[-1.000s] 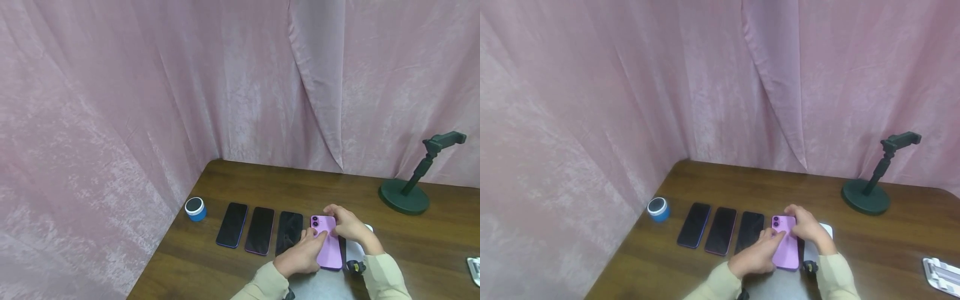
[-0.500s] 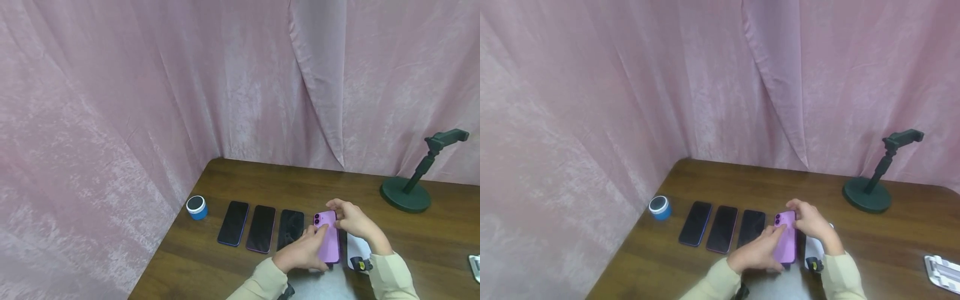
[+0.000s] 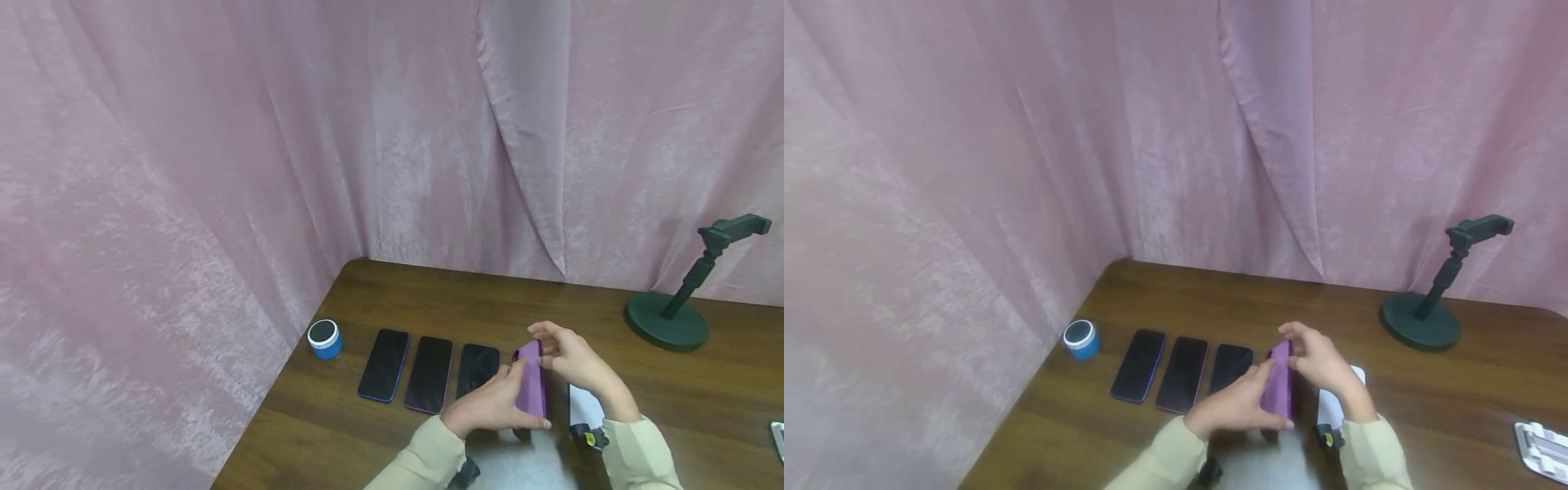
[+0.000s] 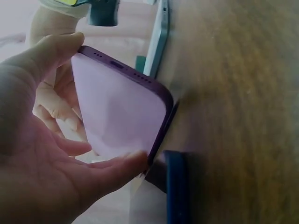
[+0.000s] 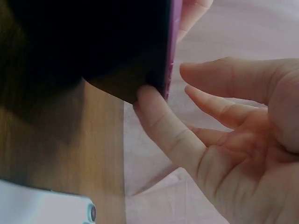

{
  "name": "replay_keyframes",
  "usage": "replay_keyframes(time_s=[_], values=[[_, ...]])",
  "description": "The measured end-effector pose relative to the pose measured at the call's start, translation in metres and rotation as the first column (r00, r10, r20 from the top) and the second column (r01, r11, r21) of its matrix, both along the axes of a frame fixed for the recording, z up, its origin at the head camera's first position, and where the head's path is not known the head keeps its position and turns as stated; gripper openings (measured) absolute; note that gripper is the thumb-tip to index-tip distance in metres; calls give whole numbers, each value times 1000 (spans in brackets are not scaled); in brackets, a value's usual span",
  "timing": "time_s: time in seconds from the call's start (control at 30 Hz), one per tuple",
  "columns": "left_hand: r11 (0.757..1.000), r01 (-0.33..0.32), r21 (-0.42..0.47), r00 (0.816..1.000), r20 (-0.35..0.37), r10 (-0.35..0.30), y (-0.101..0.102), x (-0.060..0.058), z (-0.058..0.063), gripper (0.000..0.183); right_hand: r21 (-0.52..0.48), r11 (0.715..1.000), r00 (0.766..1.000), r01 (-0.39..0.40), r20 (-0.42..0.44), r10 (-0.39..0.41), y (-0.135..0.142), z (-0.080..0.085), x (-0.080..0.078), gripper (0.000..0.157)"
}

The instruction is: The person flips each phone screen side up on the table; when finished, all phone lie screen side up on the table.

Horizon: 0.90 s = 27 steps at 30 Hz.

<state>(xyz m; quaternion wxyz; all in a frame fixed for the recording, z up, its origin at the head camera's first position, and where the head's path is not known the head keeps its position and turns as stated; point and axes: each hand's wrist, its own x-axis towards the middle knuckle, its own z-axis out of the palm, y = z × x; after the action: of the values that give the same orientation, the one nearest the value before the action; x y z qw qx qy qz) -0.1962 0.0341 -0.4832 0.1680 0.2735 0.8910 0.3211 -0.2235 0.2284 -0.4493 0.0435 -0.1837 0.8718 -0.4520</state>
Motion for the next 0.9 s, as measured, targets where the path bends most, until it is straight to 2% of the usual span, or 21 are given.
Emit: replay_keyframes(time_s=[0.27,0.5,0.73,0.9], values=[[997,45,60,998,48,-48,-9,-8,5,102,-31,998,999,-46,1,46,-1,-5,-5,39],[986,81,148,992,86,-95,-14,-9,7,97,-107,991,990,-86,106,98,2,-16,-9,42],[977,24,212,982,179,-63,-12,-8,7,98,-100,988,984,-117,121,129,3,-21,-11,44],[968,10,250,975,212,-65,-10,-8,7,98,-90,988,982,-124,133,135,2,-21,-12,43]])
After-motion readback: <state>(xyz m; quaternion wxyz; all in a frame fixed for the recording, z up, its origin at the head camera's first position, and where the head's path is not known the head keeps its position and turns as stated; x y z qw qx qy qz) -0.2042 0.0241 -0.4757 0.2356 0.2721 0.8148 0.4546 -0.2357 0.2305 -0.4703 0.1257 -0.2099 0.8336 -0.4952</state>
